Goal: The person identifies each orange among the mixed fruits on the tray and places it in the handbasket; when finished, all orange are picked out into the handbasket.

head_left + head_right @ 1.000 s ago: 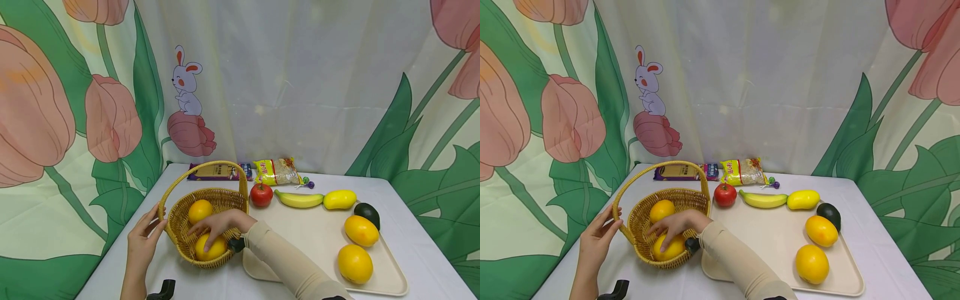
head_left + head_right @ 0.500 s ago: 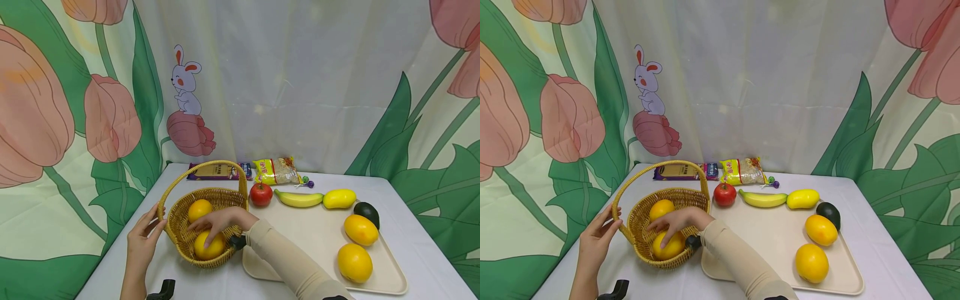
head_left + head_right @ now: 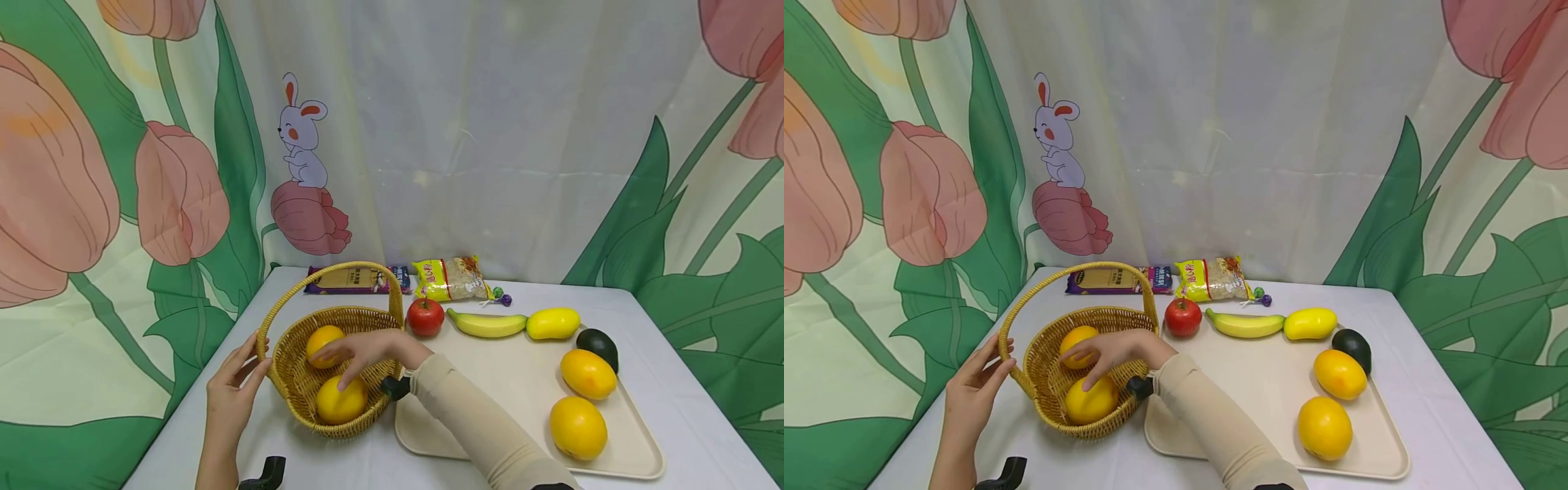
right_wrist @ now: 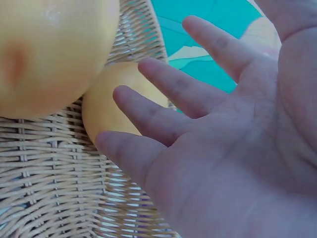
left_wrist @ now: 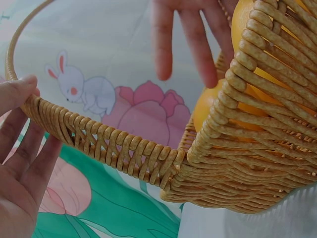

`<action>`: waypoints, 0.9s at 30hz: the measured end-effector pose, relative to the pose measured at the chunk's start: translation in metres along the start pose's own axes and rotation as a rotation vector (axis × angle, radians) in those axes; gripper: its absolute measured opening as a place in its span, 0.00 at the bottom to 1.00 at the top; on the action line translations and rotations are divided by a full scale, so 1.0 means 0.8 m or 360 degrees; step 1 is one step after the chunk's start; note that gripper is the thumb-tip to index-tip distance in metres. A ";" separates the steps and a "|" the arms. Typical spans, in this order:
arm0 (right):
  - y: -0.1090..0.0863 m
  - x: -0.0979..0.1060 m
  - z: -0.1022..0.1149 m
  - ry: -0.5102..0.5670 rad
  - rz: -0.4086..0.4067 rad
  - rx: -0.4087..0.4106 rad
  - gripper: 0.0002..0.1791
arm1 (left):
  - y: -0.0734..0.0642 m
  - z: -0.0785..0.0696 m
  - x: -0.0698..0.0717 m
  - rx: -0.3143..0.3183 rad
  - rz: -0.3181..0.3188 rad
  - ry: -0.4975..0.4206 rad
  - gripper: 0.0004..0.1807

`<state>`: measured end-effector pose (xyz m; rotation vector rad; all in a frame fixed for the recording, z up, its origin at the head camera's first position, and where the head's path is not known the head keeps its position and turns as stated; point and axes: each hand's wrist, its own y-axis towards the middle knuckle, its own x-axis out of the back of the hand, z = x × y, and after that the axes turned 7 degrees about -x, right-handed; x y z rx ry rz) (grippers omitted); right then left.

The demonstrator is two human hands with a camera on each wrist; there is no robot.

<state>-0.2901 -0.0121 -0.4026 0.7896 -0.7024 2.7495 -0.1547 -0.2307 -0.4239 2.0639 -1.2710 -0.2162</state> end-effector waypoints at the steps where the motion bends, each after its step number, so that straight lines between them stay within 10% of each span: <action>1: -0.003 0.001 0.001 -0.0012 -0.0030 -0.0009 0.39 | 0.000 0.000 0.000 -0.0010 0.0002 0.0000 0.27; 27: -0.156 0.014 0.030 -0.0005 -0.0753 0.0048 0.42 | 0.001 0.000 -0.003 0.0036 -0.0025 0.0067 0.27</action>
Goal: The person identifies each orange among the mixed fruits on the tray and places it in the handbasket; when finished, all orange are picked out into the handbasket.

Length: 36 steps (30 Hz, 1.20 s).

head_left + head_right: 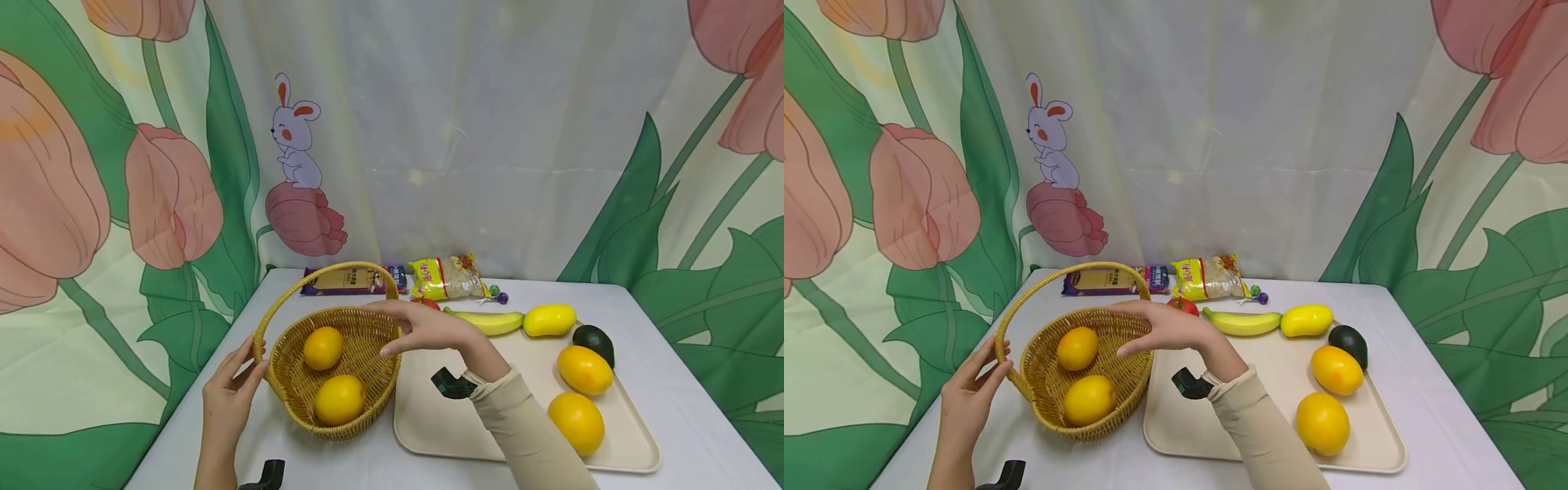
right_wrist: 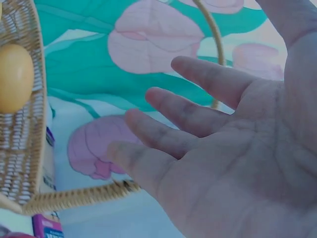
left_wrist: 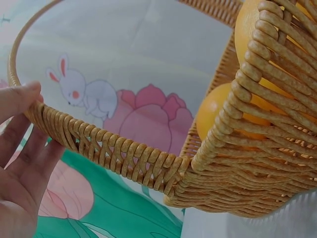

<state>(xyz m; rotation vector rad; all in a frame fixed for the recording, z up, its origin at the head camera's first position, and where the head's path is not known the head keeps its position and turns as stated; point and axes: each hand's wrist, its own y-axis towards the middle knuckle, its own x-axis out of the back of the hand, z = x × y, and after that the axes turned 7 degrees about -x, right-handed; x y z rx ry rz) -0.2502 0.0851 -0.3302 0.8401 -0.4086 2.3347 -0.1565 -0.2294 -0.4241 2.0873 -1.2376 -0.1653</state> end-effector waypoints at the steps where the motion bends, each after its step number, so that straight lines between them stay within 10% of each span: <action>1: -0.004 0.001 0.000 -0.0001 -0.0017 0.0006 0.41 | 0.000 0.000 0.000 -0.0002 -0.0002 0.0001 0.27; 15: -0.039 0.009 -0.010 0.0222 -0.0204 0.0016 0.39 | -0.001 -0.004 0.000 0.0021 -0.0019 -0.0001 0.27; 36: -0.078 0.022 -0.018 0.0108 -0.0529 -0.0039 0.41 | 0.000 -0.002 -0.001 0.0053 -0.0009 -0.0034 0.28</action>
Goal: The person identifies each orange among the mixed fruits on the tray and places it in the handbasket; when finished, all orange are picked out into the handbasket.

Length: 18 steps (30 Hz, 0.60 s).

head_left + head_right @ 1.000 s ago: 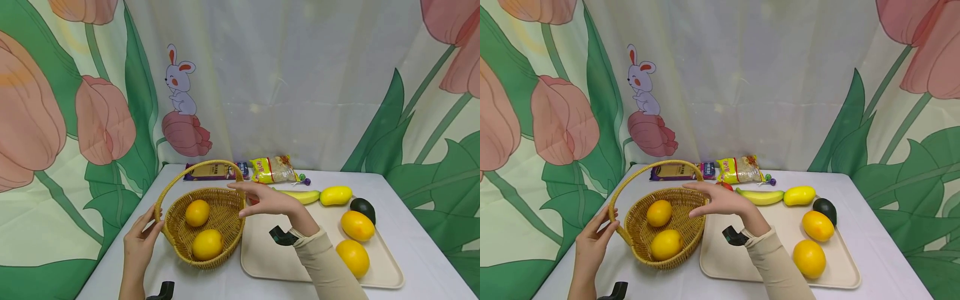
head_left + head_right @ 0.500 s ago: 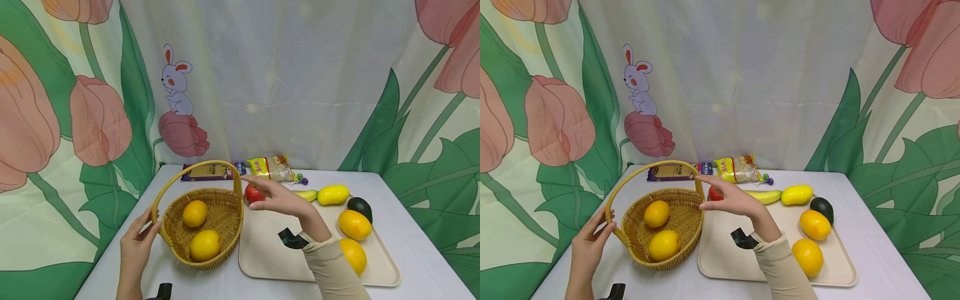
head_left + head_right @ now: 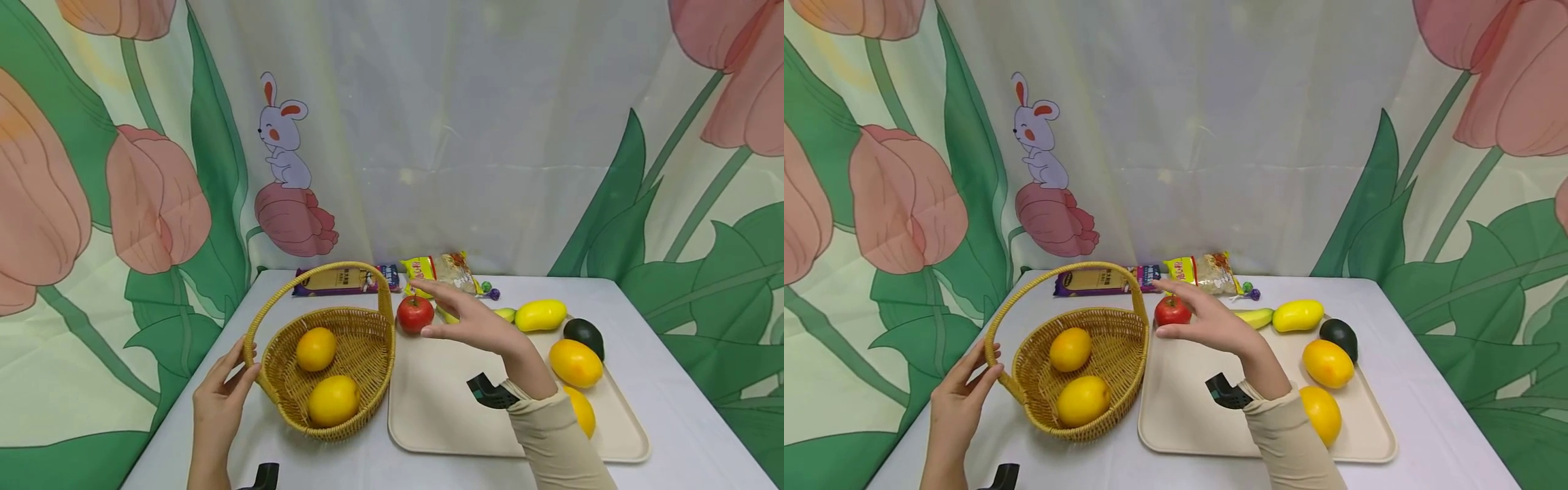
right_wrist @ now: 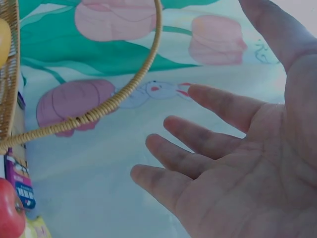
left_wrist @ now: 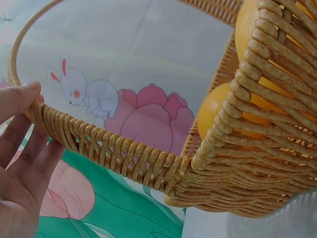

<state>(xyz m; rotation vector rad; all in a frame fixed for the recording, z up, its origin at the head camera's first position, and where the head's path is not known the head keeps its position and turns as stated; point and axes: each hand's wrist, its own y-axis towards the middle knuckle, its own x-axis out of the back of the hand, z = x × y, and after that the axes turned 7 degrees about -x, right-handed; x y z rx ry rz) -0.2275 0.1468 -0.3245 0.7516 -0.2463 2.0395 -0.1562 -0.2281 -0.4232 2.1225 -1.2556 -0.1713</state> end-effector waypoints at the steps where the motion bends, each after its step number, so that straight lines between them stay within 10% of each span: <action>1: -0.001 0.001 -0.001 -0.0006 -0.0016 0.0003 0.40 | 0.000 0.000 0.000 0.0001 0.0000 -0.0004 0.28; 18: -0.042 0.016 -0.003 0.0027 -0.0332 -0.0026 0.42 | -0.001 0.000 0.001 0.0035 0.0011 0.0008 0.28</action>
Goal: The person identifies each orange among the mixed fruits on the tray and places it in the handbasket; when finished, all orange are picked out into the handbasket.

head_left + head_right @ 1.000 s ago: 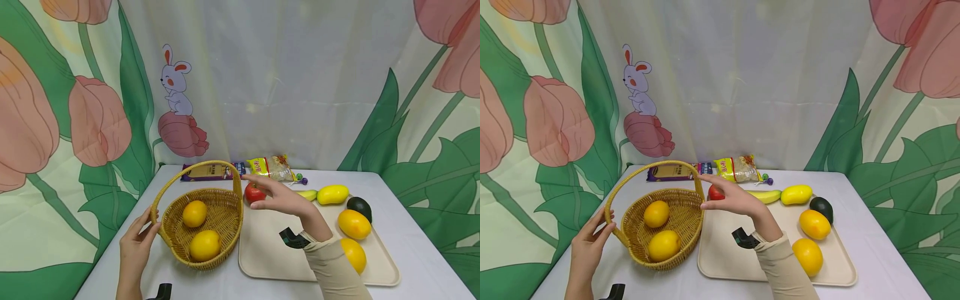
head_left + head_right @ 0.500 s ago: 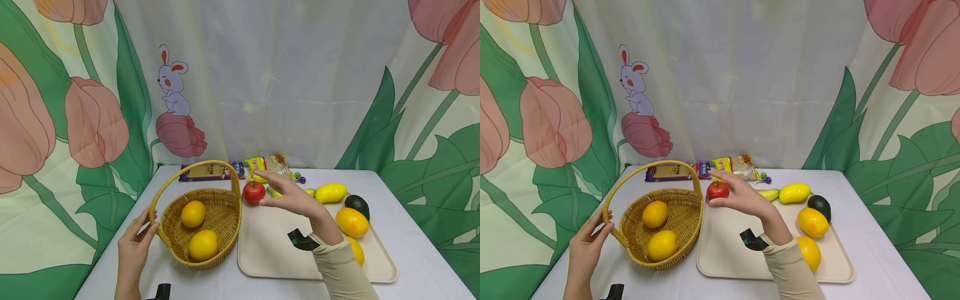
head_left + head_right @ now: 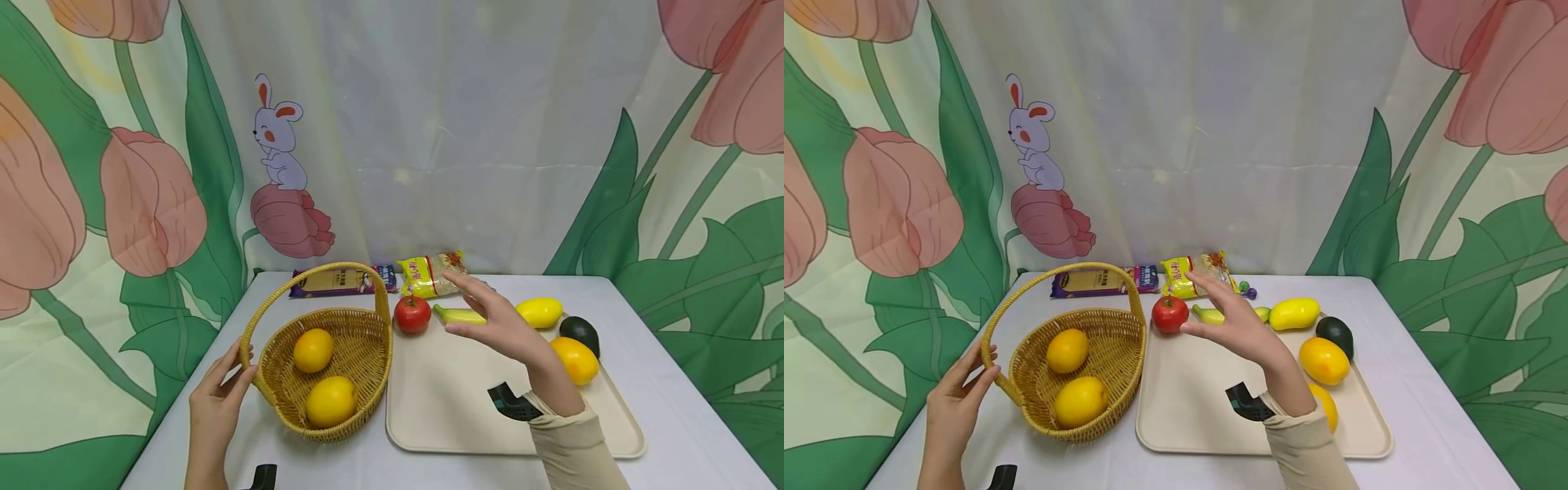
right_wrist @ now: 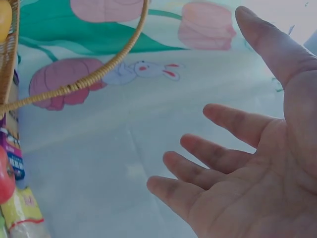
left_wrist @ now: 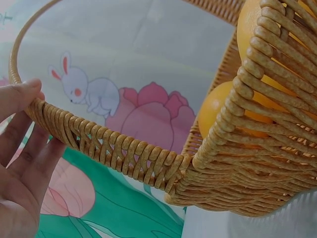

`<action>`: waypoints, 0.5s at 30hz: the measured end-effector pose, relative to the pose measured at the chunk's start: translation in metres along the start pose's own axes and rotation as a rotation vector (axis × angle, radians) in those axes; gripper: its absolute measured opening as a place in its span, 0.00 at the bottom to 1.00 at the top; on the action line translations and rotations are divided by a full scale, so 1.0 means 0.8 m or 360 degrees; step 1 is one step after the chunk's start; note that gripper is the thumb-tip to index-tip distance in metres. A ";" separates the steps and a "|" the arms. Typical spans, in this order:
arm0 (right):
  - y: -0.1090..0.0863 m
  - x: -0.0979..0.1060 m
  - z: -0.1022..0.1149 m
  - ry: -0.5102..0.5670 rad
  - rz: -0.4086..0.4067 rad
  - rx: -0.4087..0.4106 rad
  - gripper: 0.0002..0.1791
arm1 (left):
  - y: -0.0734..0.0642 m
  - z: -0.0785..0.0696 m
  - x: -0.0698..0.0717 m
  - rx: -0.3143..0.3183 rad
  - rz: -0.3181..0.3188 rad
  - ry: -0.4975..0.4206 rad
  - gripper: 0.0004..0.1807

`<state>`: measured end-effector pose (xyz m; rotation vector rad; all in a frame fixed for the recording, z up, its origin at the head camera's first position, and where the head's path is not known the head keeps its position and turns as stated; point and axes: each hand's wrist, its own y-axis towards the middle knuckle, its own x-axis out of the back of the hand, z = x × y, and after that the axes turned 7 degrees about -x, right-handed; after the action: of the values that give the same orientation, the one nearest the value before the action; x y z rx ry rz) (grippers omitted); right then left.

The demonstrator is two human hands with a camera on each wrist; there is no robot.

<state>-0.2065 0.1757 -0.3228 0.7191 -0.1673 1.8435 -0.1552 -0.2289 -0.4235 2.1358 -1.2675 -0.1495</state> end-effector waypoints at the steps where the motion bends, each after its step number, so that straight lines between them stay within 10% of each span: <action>1: -0.002 0.001 -0.001 -0.0009 -0.0015 0.0000 0.42 | 0.000 0.000 0.000 0.0002 0.0002 0.0000 0.28; 15: -0.044 0.026 -0.021 -0.0197 -0.0292 -0.0177 0.42 | 0.001 0.002 0.001 -0.0018 0.0019 -0.0044 0.29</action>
<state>-0.1862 0.2136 -0.3326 0.7461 -0.2735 1.6036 -0.1562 -0.2310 -0.4243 2.1227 -1.2920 -0.1811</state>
